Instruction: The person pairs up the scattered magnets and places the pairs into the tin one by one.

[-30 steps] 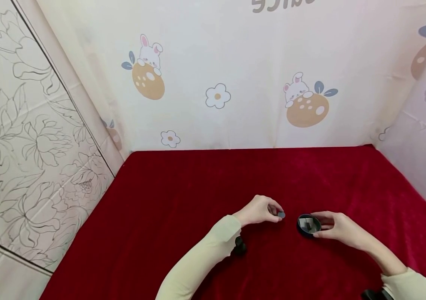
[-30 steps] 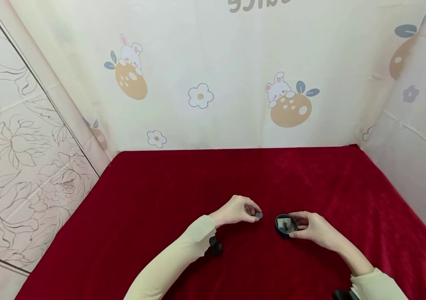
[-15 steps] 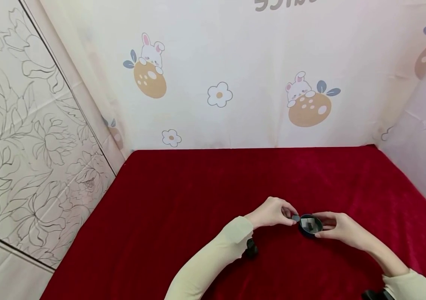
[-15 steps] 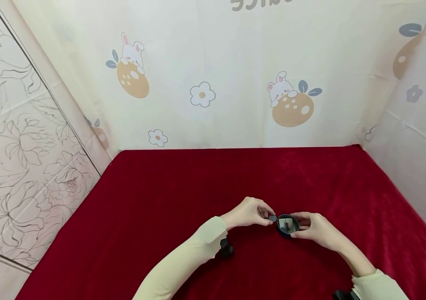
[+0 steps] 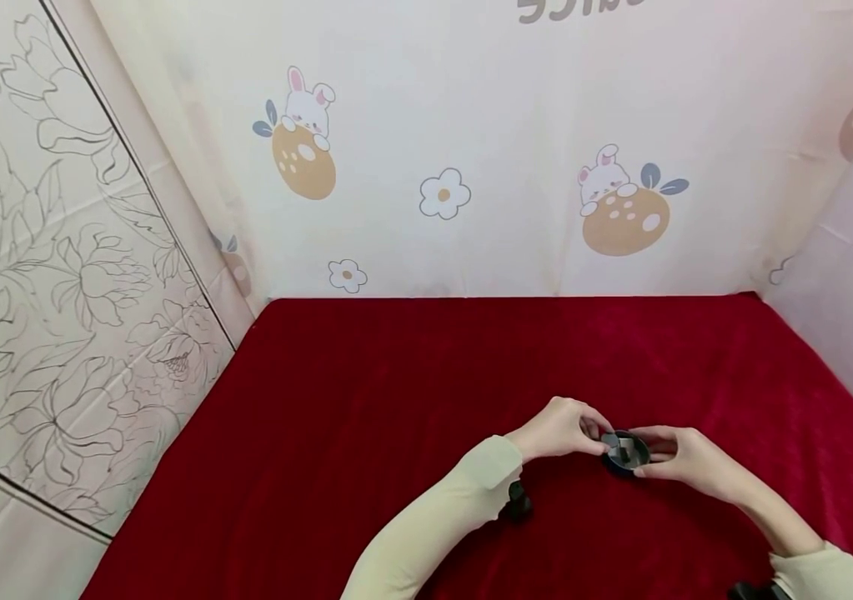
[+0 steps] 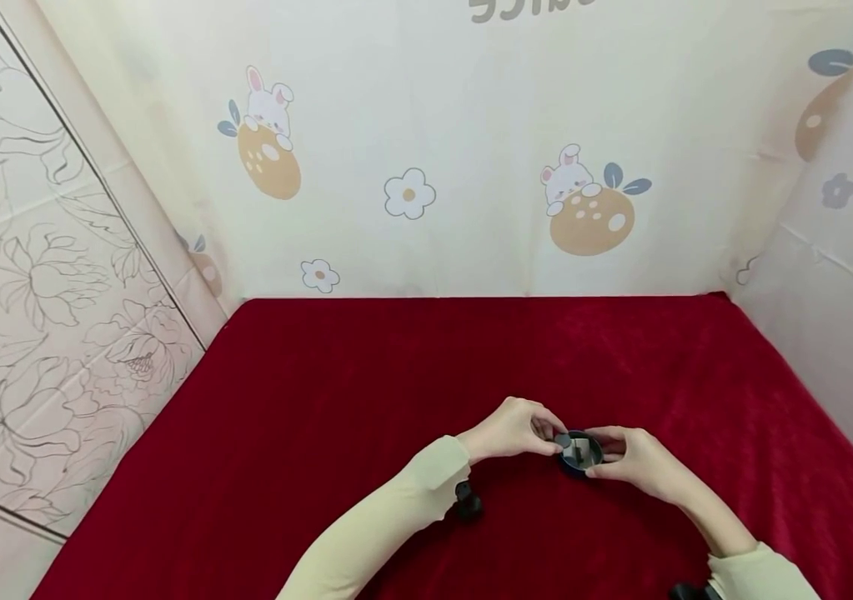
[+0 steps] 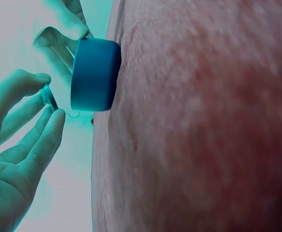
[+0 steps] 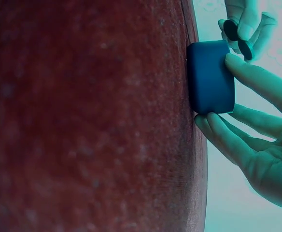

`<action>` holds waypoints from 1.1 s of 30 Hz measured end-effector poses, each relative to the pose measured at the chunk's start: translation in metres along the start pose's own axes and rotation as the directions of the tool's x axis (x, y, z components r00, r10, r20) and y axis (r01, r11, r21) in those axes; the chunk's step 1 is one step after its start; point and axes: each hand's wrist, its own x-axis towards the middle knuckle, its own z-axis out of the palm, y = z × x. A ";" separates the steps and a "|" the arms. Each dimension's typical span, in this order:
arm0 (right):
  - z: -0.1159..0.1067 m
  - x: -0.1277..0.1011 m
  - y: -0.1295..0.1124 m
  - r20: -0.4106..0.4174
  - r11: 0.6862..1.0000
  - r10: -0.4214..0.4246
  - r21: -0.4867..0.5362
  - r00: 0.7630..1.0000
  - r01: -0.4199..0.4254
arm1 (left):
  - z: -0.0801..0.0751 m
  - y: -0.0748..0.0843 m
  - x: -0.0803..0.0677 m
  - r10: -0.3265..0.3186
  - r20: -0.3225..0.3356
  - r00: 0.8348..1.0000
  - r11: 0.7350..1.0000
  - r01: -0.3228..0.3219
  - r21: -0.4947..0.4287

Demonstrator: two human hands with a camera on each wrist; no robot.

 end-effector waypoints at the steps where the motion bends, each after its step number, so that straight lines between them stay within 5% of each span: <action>1: 0.000 0.000 0.000 -0.001 1.000 -0.001 0.001 1.000 0.001 | 0.001 0.001 0.001 -0.002 -0.001 1.000 1.000 0.002 0.003; 15: -0.001 0.000 0.003 -0.001 0.999 -0.039 -0.004 0.999 0.039 | 0.012 0.010 0.007 -0.005 -0.019 1.000 1.000 0.005 -0.013; 23: -0.001 0.001 0.004 0.000 0.998 -0.063 0.004 0.998 0.063 | 0.019 0.011 0.010 0.006 -0.032 0.999 0.998 -0.004 0.068; 33: -0.002 0.001 0.003 0.009 1.000 0.003 -0.006 1.000 -0.003 | 0.011 0.011 0.003 -0.010 -0.032 0.999 0.998 0.012 0.062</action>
